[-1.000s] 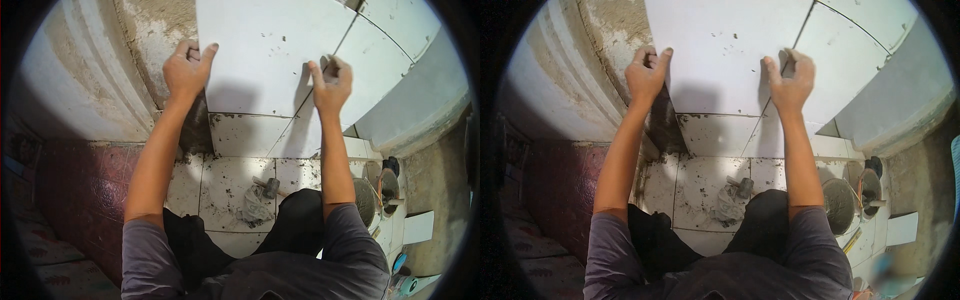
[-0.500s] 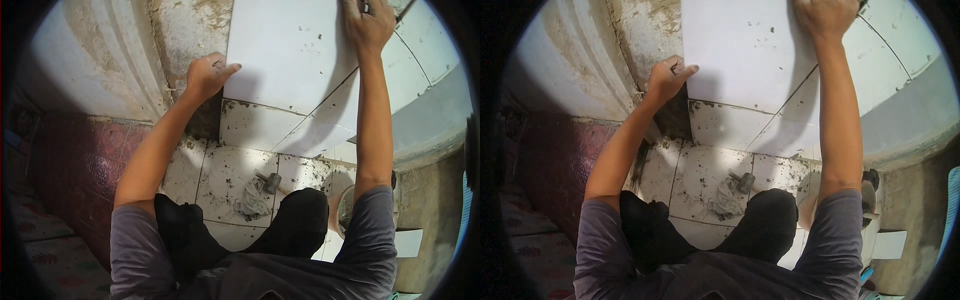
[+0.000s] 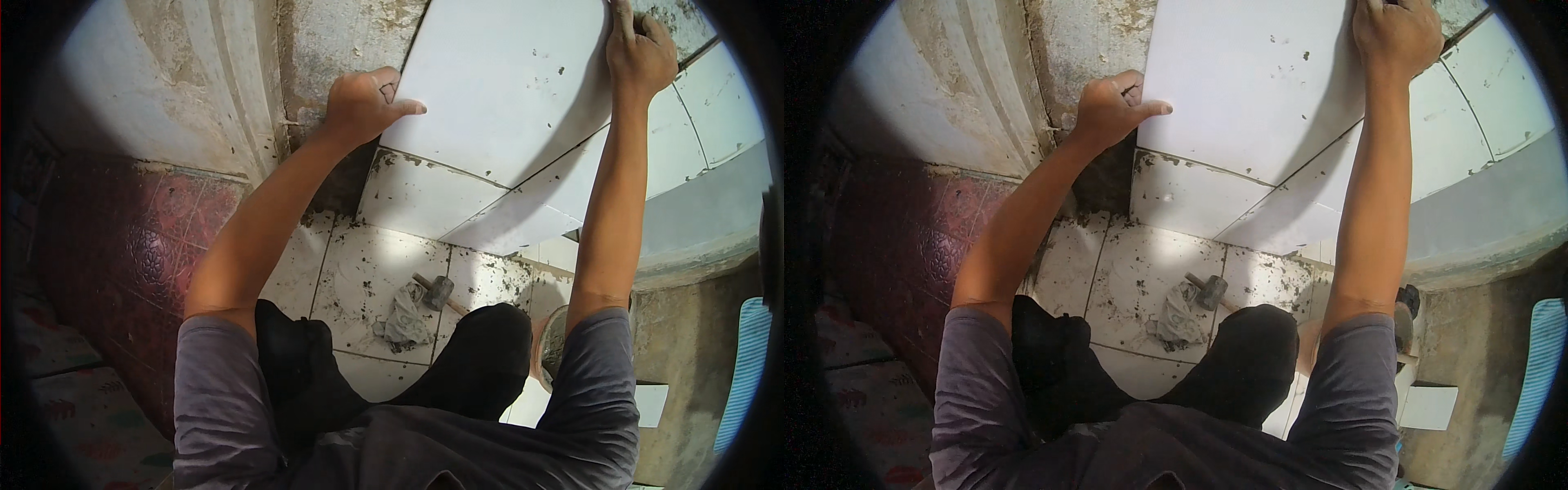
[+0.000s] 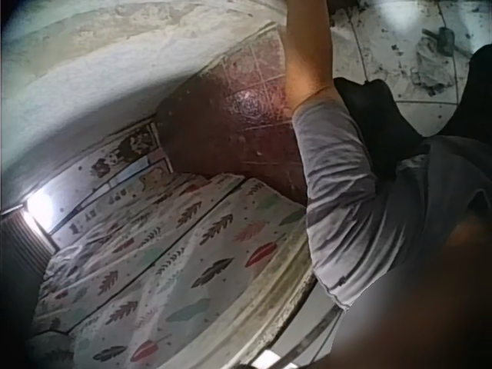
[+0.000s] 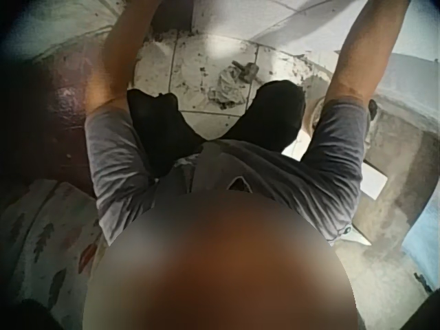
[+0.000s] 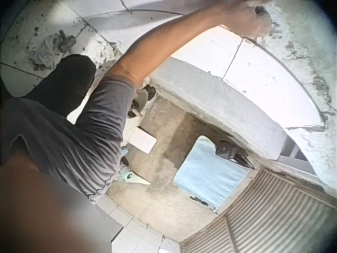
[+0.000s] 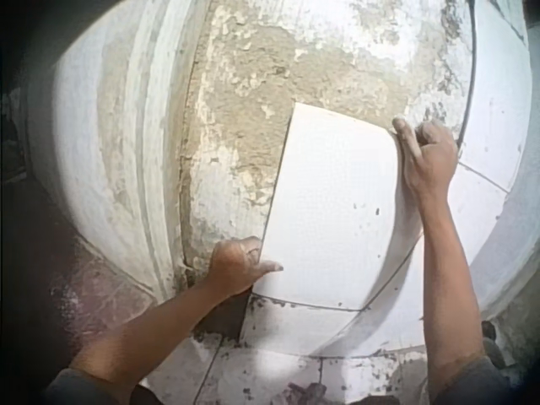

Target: The person applies mortar to the back of a ceramic tile using a trowel and presses the tile onto a wall, tapping it into place with a rubber mallet.

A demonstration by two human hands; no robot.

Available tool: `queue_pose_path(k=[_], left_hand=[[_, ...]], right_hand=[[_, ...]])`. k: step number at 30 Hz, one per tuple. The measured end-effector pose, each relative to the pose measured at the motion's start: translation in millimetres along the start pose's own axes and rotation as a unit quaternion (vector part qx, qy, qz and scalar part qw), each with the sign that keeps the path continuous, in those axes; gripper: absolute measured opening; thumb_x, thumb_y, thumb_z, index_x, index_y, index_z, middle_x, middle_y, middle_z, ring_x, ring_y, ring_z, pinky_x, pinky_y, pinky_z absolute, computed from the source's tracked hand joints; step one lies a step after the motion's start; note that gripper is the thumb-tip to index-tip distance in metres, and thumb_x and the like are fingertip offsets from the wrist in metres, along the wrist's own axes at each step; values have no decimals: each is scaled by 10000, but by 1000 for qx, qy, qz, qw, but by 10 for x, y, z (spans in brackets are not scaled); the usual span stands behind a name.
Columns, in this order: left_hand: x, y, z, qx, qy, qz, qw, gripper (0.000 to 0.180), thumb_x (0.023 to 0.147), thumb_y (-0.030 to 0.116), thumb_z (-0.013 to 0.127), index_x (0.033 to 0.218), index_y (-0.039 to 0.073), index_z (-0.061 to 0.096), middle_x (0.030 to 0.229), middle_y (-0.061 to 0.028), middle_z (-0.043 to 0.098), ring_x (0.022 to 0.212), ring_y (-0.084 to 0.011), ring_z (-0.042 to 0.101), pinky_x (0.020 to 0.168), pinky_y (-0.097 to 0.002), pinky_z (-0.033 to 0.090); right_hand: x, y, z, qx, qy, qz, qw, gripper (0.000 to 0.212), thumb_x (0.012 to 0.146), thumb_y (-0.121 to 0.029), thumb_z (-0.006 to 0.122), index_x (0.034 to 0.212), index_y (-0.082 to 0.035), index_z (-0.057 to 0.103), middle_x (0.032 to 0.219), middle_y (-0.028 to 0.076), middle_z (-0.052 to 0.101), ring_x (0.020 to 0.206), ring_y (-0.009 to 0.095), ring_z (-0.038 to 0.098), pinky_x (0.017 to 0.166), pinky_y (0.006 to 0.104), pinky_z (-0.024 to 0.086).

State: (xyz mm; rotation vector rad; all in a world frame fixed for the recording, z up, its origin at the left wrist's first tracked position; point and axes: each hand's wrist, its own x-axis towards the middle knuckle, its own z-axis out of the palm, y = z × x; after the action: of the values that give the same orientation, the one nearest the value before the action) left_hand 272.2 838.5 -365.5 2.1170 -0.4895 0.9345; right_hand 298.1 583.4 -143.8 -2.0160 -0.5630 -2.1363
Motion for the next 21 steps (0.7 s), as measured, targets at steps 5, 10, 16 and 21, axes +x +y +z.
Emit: queue_pose_path(k=[5,10,16,21], left_hand=[[-22,15,29,-12,33,-17,999,478,632,420,809,587,82,474,488,-21,467,432,-231,441,462,-362,388],[-42,24,26,5,25,-25,999,473,636,404,817,597,72,482,509,-39,477,459,-206,450,481,-346,397],[10,82,-82,6,-44,-75,996,404,681,398,805,699,47,606,647,-102,620,593,-247,610,579,-353,487],[95,436,-339,-30,5,-169,985,374,766,324,758,910,32,573,729,-74,631,661,-194,625,594,-333,498]], right_hand=[[10,-33,4,-4,-13,41,999,523,809,-348,717,572,24,436,580,146,409,551,285,384,545,397,325],[7,-3,10,20,-21,60,998,516,803,-318,732,561,19,424,575,126,421,544,251,376,541,393,326],[25,71,-101,17,-48,-40,998,480,651,-468,793,579,-43,583,610,72,539,582,263,513,561,380,406],[132,101,-347,44,-210,-56,975,523,554,-497,803,702,-50,577,701,74,481,698,262,485,634,374,393]])
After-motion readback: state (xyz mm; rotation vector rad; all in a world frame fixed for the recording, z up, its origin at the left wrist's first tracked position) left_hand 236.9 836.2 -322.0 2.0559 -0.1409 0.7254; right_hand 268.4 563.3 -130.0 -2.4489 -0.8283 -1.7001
